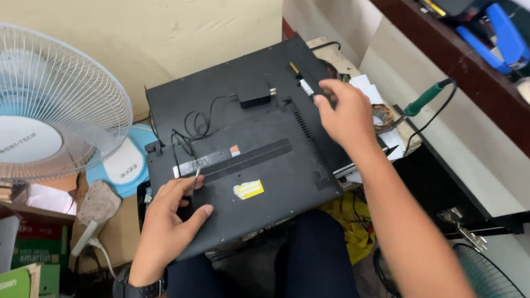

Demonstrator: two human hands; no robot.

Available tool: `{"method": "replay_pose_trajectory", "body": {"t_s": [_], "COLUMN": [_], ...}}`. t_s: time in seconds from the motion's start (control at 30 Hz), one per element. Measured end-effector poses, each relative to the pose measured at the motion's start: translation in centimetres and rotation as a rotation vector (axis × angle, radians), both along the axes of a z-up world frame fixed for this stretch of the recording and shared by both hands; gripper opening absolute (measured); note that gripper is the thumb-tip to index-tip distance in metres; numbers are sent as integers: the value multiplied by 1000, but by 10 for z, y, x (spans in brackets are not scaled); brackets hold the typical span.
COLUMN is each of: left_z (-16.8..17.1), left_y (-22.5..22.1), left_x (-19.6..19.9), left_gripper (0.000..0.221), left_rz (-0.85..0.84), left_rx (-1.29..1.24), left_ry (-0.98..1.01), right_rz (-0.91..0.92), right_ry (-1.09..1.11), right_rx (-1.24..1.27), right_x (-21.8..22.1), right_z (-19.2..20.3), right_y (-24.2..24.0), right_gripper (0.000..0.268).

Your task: The person is using a multimeter to test components and a screwdriver to open the casing of a laptop for repair.

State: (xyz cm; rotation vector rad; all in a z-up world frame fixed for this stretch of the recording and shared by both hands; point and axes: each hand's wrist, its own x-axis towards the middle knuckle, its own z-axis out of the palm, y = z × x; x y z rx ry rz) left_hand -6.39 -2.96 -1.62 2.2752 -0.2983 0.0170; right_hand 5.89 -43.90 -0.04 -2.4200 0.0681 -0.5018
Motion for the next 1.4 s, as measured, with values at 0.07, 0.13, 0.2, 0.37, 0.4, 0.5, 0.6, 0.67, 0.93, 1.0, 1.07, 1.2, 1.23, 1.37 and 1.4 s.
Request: {"method": "replay_pose_trajectory", "body": {"t_s": [0.07, 0.13, 0.2, 0.37, 0.4, 0.5, 0.6, 0.67, 0.93, 1.0, 1.07, 1.2, 1.23, 1.37, 1.4], "left_z": [-4, -7, -9, -8, -5, -4, -11, -13, -18, -12, -1, 8, 8, 5, 3], "left_y": [2, 4, 6, 7, 5, 3, 4, 4, 9, 9, 7, -5, -6, -17, -20], "left_x": [0, -2, -4, -6, -6, -9, -8, -10, -12, -16, -26, -49, -55, -75, -80], "left_gripper": [53, 49, 28, 17, 15, 17, 14, 13, 18, 23, 25, 28, 28, 19, 18], "left_rz": [-14, -14, -30, -22, -61, -53, -60, -56, -79, -112, -108, 16, 21, 105, 138], "left_rx": [-39, -78, -225, -288, -287, -288, -298, -297, -279, -321, -390, -547, -548, -562, -611], "left_ry": [-30, -55, -143, -286, -342, -410, -448, -447, -378, -347, -324, -315, -314, -373, -375], "right_rz": [24, 59, 116, 280, 310, 390, 402, 432, 386, 397, 401, 457, 460, 493, 510], "right_ry": [-95, -181, -70, -202, -203, -187, -84, -10, -51, -57, -37, -21, -18, -34, -28], "right_rx": [89, 182, 349, 343, 335, 341, 458, 559, 875, 846, 758, 741, 740, 724, 750], "right_x": [-43, -87, -133, -169, -171, -164, -146, -136, -119, -124, -132, -149, -153, -163, -165], "right_z": [-4, -6, -6, -23, -23, -19, -21, -21, -29, -26, -20, -15, -12, -8, -9], "right_y": [19, 43, 72, 117, 125, 151, 180, 195, 222, 218, 216, 221, 221, 220, 219], "right_gripper": [31, 22, 18, 15, 15, 18, 23, 27, 14, 9, 9, 9, 9, 7, 8]}}
